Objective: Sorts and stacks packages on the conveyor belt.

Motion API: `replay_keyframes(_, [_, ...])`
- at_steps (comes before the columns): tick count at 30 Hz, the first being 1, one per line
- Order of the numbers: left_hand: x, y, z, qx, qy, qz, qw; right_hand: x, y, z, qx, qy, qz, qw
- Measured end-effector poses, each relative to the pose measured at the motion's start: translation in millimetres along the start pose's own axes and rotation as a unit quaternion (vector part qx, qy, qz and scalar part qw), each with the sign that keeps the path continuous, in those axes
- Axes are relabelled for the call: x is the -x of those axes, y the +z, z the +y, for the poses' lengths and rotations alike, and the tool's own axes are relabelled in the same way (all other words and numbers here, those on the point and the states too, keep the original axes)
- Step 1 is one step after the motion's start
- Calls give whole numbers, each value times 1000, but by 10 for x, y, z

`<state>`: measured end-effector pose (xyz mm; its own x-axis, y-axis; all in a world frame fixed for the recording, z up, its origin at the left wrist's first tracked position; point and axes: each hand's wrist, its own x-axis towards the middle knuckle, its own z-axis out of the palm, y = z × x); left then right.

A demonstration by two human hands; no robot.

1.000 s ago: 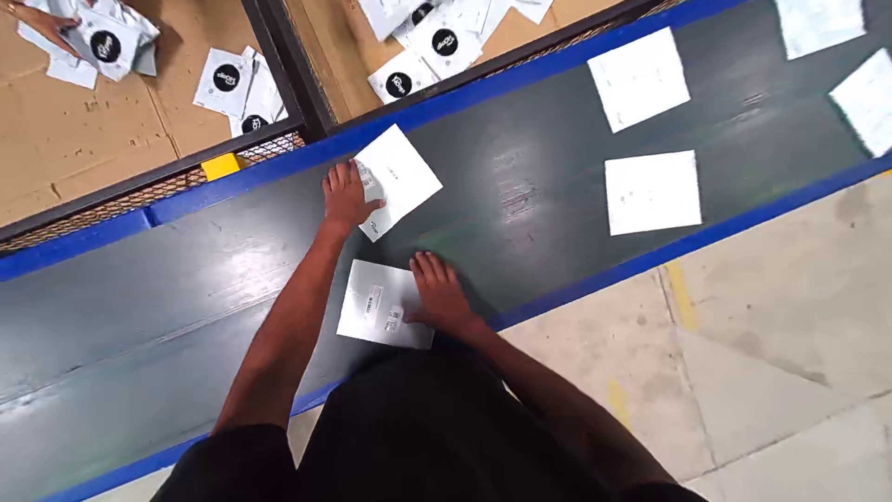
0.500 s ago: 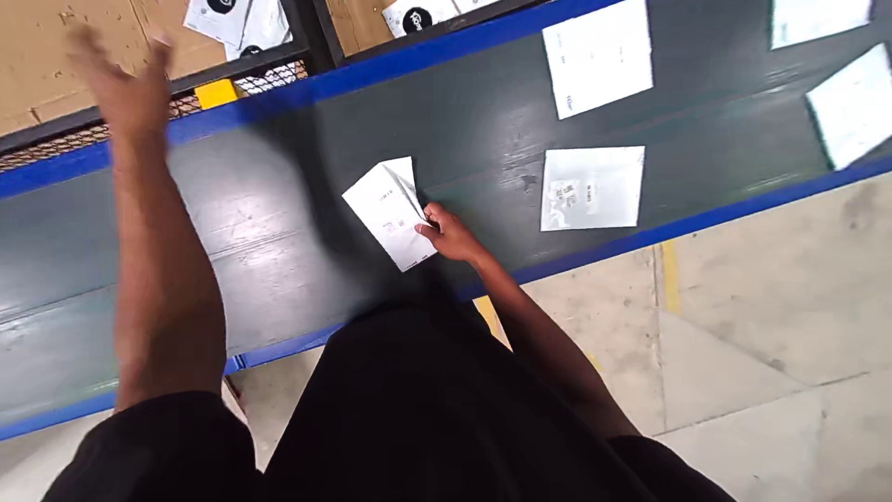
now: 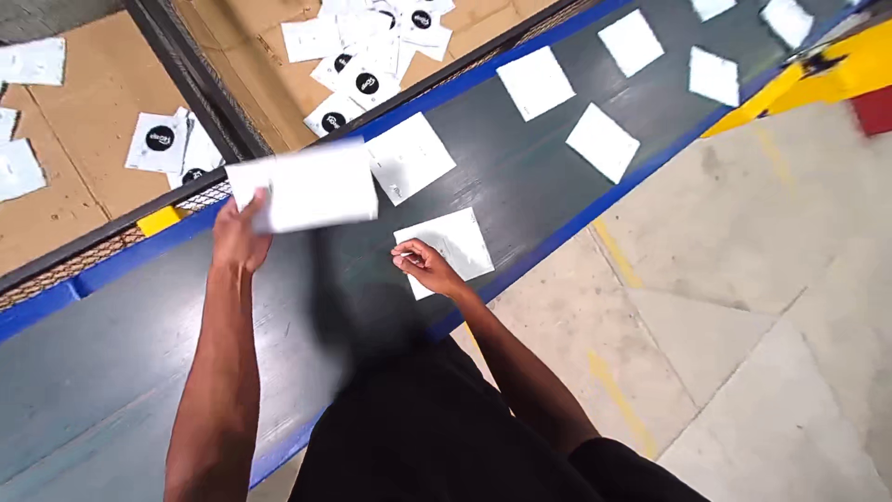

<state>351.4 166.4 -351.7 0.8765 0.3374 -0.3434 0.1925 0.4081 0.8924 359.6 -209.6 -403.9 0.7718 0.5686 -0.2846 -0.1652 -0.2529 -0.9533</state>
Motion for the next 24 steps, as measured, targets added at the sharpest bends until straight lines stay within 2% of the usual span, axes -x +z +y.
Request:
replay_keyframes(1, [-243,150,122,15,4,-1,1000,33,-31,38,3,8,18,1000])
replay_keyframes(2, [-480,284,160,-21,7,-1,1000,71,-60,68,18,14,35,999])
replay_keyframes(4, [-843,541,26,-216,21,-6,976,128,-140,123,108,22,68,992])
replay_keyframes(7, [-1123,808,-542,-514,68,-80,851,245,-210,272,321,47,97,941])
replay_keyframes(9, [-1122,845,-907,-628,75,-114,767,366,-212,443,429,60,60,899])
replay_keyframes(11, [-995,809,-1051,-686,54,-120,715,490,-221,590,475,65,28,877])
replay_keyframes(14, [-753,525,-945,-718,39,-71,691,564,-254,650,487,56,31,871])
replay_keyframes(16, [-697,243,-877,-713,33,-49,698,551,-314,588,471,71,42,878])
replay_keyframes(18, [-695,-69,-810,-707,9,-77,703,464,-365,495,456,91,37,885])
replay_keyframes(20, [-606,-240,-692,-728,1,-101,678,369,-421,423,434,108,28,894])
replay_keyframes(22, [-467,-348,-583,-742,-15,-92,664,305,-518,414,429,106,23,897])
replay_keyframes(24, [-326,-544,-538,-748,-70,-73,656,305,-594,458,426,103,19,899])
